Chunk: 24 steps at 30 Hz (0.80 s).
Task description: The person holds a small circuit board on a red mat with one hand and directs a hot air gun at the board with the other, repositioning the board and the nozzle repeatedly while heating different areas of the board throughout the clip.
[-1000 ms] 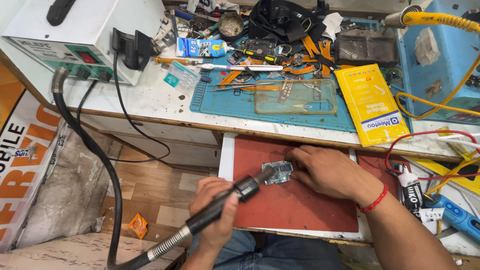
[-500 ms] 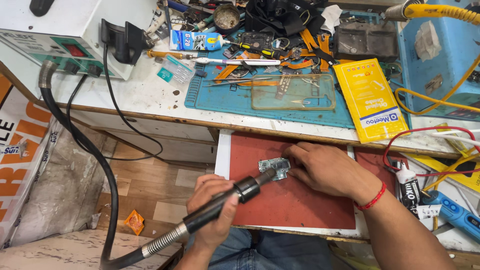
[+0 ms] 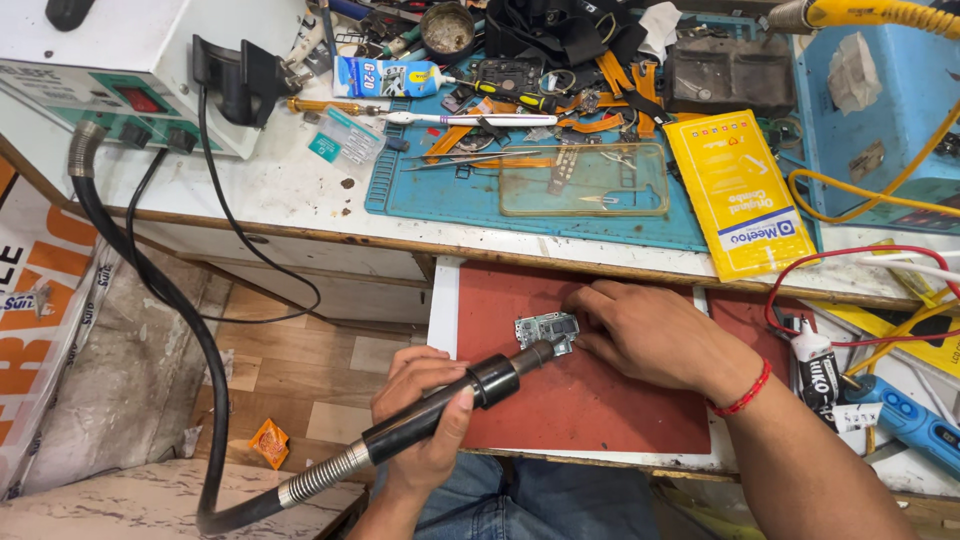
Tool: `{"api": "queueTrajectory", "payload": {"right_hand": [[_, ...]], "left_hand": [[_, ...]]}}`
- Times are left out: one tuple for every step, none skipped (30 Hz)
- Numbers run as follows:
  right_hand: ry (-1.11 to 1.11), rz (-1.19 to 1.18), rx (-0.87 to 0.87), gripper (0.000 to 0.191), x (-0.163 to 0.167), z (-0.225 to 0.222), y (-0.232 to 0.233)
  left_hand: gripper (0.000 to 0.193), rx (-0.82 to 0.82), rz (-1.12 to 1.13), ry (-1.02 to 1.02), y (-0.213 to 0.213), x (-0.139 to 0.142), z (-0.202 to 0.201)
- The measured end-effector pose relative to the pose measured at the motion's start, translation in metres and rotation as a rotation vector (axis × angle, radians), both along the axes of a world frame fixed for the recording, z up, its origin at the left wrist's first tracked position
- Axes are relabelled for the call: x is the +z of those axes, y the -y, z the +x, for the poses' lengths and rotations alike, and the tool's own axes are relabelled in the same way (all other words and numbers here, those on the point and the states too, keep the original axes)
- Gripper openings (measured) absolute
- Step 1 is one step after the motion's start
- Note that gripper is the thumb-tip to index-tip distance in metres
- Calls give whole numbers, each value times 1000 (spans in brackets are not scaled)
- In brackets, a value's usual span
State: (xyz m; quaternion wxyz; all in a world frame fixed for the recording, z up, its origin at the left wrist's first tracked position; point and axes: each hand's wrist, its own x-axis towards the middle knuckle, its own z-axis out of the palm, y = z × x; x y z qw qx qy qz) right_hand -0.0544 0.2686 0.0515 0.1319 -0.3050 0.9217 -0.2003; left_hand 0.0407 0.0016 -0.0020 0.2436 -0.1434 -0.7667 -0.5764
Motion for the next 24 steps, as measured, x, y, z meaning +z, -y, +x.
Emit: {"api": "queueTrajectory", "payload": {"right_hand": [[6,11,-1,41,0,0,0],[11,21,-2,42,0,0,0],[15,31,-7,43,0,1,0],[7,17,-3,42,0,1,-1],[0,3,0,41,0,2,-2],[-6,-13,7,40,0,3,-3],[-6,4,0,38,0,3,-3],[-5,20,-5,37,0,3,-4],[-3,38,-12,36,0,4,-4],[-8,27,-2,37,0,5,-5],[-14,15,3,38,1,5,-7],[-19,4,8,39,1,5,-8],[-14,4,0,39,2,5,-10],[-10,4,-3,39,3,5,-12],[-8,1,2,40,3,4,-11],[4,26,-16,40,2,3,-11],[17,49,-34,41,2,4,-12],[31,72,-56,42,1,5,-12],[4,34,-23,41,0,4,-12],[-19,5,-1,41,0,4,-13],[-38,-18,18,41,-1,6,-16],[-24,1,8,40,-1,8,-19],[-14,15,5,40,-3,8,-19],[-7,20,11,39,-4,6,-17]], "left_hand": [[19,43,9,15,-1,0,0],[19,84,19,29,-2,0,1],[19,123,28,42,-3,0,1],[20,97,20,42,-4,0,2],[20,71,11,44,-4,0,2],[20,47,1,46,-5,0,3],[21,55,-2,25,-6,0,4],[21,64,-5,4,-7,0,4],[21,71,-7,-16,-8,0,5],[21,109,38,27,-10,0,5],[20,143,82,70,-11,-1,4],[20,175,126,113,-13,-1,4],[19,113,75,68,-14,-1,3],[18,56,24,20,-15,-1,2],[17,7,-29,-29,-15,0,2],[17,26,-15,-17,-15,0,3],[17,46,-3,-5,-16,0,4],[17,62,8,8,-16,1,5],[17,98,25,20,-17,1,5],[17,125,51,37,-18,1,5],[17,148,80,59,-19,0,5],[16,92,48,49,-20,0,6],[16,43,12,33,-20,0,6],[16,3,-33,13,-17,1,6]]}}
